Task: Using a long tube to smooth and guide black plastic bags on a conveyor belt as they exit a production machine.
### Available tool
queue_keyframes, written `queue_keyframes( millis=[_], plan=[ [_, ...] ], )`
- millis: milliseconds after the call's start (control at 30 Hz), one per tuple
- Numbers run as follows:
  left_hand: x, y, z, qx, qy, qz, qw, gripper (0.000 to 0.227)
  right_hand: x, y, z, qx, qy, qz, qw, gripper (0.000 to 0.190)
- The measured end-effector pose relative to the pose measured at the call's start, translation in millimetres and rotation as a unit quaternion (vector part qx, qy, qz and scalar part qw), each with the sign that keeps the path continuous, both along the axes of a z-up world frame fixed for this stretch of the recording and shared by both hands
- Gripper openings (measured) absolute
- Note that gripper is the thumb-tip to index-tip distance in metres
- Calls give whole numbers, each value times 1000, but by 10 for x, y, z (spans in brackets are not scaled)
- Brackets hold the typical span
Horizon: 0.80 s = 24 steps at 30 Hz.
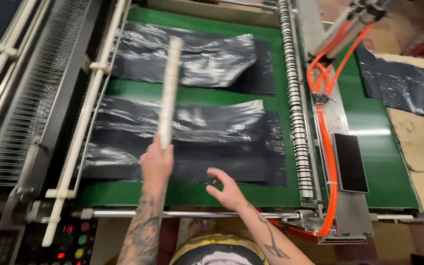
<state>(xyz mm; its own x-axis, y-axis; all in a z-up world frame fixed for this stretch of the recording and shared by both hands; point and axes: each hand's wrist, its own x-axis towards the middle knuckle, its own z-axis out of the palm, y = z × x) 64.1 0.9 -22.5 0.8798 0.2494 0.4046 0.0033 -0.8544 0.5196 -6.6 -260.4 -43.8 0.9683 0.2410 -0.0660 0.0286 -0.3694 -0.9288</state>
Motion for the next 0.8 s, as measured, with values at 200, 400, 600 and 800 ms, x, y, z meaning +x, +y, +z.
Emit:
queue_keyframes(
  millis=[200, 400, 600, 800],
  plan=[
    [491, -1322, -200, 56, 139, -163, 975, 59, 167, -555, -223, -193, -66, -212, 956, 46],
    [-139, -1042, -68, 26, 180, -288, 940, 57, -715, -825, -259, -352, -16, -73, 933, 52],
    [-1113, 186, -440, -38, 79, -206, 975, 56, -705, -661, -55, -427, 19, -54, 902, 57],
    [-1783, 884, -942, -20, 3, 4, 1000, 60, -719, -695, -29, -442, 77, -17, 893, 55]
  ],
)
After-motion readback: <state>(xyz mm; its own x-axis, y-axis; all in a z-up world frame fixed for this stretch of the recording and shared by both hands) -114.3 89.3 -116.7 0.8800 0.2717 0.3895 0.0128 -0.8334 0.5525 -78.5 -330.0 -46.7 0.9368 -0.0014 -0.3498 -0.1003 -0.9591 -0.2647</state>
